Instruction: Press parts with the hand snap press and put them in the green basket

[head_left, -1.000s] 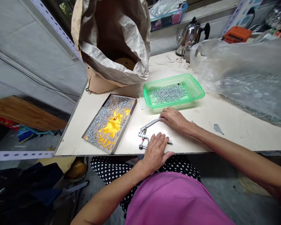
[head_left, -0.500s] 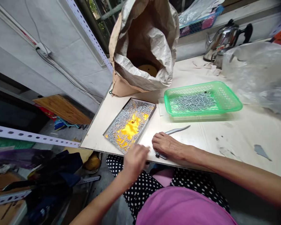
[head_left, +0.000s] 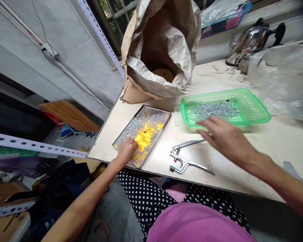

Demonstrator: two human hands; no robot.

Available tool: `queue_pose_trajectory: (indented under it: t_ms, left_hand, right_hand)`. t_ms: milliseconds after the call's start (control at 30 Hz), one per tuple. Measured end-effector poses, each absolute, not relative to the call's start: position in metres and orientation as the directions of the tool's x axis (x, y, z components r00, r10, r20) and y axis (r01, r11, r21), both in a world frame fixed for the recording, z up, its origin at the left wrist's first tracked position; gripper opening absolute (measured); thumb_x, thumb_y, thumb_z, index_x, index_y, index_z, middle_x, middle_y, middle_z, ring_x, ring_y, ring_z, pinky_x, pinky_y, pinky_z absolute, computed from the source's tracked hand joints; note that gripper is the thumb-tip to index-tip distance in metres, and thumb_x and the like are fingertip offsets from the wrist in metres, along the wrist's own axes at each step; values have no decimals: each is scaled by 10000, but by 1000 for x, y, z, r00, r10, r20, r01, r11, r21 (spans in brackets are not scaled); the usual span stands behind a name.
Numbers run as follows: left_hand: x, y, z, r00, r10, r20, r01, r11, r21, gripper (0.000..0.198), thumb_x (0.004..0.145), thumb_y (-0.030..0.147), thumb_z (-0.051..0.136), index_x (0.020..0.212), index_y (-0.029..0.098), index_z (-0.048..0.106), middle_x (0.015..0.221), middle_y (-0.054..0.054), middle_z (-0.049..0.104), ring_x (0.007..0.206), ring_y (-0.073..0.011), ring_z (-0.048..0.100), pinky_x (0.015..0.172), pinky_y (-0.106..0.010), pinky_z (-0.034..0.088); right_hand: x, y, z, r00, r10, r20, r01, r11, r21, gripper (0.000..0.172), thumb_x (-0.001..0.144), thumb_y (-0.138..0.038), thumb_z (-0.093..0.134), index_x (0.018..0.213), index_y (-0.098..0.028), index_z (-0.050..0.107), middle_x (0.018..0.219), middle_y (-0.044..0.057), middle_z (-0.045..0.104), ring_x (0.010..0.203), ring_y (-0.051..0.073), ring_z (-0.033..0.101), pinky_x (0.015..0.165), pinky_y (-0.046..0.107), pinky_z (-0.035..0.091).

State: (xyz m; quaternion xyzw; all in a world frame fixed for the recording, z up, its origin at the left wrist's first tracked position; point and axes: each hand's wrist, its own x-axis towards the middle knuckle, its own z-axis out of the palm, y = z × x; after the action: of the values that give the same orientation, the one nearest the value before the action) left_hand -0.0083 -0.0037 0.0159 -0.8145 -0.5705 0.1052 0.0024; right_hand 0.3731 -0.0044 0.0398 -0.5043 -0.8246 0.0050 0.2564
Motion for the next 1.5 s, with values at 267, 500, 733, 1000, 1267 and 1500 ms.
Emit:
queue_pose_trajectory:
  t_ms: [267, 500, 733, 1000, 1267, 1500]
  left_hand:
    - [25, -12, 29, 166, 983, -82, 908, -120, 402, 116, 835, 228, 559, 798, 167, 651, 784, -44, 667, 752, -179, 598, 713, -289, 450]
    - [105, -31, 29, 135, 886, -443, 325, 383, 865, 333, 661, 408, 760, 816, 131, 658, 722, -2, 639, 548, -89, 546, 550, -224, 446]
    - [128, -34, 25, 151, 836, -527, 291, 472, 832, 438, 568, 473, 818, 751, 117, 640, 668, -3, 625, 536, -80, 519, 524, -216, 445]
    - [123, -36, -1, 157, 697, -699, 484, 563, 670, 486, 584, 539, 782, 781, 110, 667, 461, 83, 442, 383, -39, 292, 393, -206, 176]
    - [127, -32, 1, 162, 615, -772, 555, 590, 586, 402, 602, 493, 768, 717, 137, 621, 391, 103, 389, 338, -38, 253, 383, -224, 121]
    - [130, -32, 3, 161, 585, -795, 619, 568, 543, 372, 627, 488, 748, 688, 150, 604, 402, 102, 400, 342, -46, 305, 371, -211, 167]
  right_hand:
    - [346, -77, -21, -498, 867, 36, 742, 447, -499, 183, 936, -268, 521, 1040, -168, 634, 927, 86, 603, 829, 221, 623, 717, 354, 526]
    - [320, -65, -8, -329, 926, 184, 449, 325, -832, 224, 961, -305, 506, 1112, -185, 620, 966, 66, 650, 873, 181, 629, 774, 327, 515]
    - [307, -55, -9, -149, 963, 224, 344, 263, -902, 183, 952, -239, 514, 1082, -177, 627, 958, 51, 668, 857, 160, 618, 760, 308, 499]
    - [351, -87, -24, -295, 930, 217, 725, 366, -584, 201, 940, -265, 536, 1046, -147, 660, 939, 93, 631, 903, 231, 533, 799, 371, 459]
    - [359, -103, -38, -309, 929, 203, 768, 369, -523, 228, 930, -266, 555, 1120, -169, 635, 958, 83, 619, 902, 236, 510, 785, 361, 414]
    - [361, -105, -46, -318, 919, 233, 804, 392, -447, 225, 943, -154, 491, 1095, -183, 655, 897, 68, 617, 833, 213, 493, 720, 336, 380]
